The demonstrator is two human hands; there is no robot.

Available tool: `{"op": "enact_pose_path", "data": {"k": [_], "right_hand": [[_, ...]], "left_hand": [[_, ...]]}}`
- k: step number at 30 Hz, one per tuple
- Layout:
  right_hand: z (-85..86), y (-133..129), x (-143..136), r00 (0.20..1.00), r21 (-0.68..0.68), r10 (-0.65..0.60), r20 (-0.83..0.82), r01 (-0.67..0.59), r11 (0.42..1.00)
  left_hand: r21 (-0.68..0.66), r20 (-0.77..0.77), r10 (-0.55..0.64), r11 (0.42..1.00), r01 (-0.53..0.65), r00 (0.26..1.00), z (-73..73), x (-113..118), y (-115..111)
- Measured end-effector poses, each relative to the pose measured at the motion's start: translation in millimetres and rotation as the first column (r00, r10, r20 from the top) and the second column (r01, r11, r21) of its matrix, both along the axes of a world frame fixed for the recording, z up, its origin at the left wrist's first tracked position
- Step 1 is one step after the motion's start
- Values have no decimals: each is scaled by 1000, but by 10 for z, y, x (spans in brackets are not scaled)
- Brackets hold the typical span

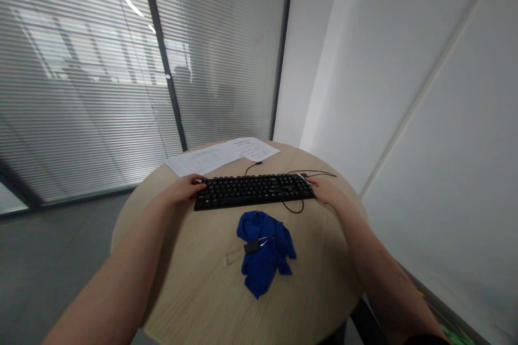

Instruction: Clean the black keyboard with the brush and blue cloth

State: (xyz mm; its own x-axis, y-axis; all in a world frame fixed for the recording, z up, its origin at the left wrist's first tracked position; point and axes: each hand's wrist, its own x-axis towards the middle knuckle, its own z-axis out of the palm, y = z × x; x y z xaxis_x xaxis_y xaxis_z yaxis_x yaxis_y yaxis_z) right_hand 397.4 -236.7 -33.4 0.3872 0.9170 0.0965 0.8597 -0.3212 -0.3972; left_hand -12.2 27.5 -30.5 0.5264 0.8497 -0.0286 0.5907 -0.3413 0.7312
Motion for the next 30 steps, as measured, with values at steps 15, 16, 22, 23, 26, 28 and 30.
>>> {"op": "enact_pose_path", "data": {"k": [15,16,22,23,26,28,30], "right_hand": [[-67,120,-219,992,-25,-52,118,56,998],[-61,114,-223,990,-25,-57,126,60,998],[-56,102,-270,985,-13,-91,148,94,996],[-57,103,-282,985,-12,-93,149,95,995],[-49,104,-316,984,-20,-88,156,93,995],[-36,103,-326,984,-39,-79,163,86,996],[-23,100,-320,985,-69,-64,157,76,995]], "left_hand": [[-8,-12,19,1000,-19,1000,48,14,-33],[-10,-13,22,1000,-22,1000,56,16,-42],[-25,-21,27,999,-27,999,95,29,-97],[-25,-18,28,999,-29,999,97,31,-100],[-22,-16,37,999,-37,999,95,36,-101],[-18,-16,40,999,-41,999,90,37,-98],[-18,-14,42,999,-42,999,84,36,-94]]}}
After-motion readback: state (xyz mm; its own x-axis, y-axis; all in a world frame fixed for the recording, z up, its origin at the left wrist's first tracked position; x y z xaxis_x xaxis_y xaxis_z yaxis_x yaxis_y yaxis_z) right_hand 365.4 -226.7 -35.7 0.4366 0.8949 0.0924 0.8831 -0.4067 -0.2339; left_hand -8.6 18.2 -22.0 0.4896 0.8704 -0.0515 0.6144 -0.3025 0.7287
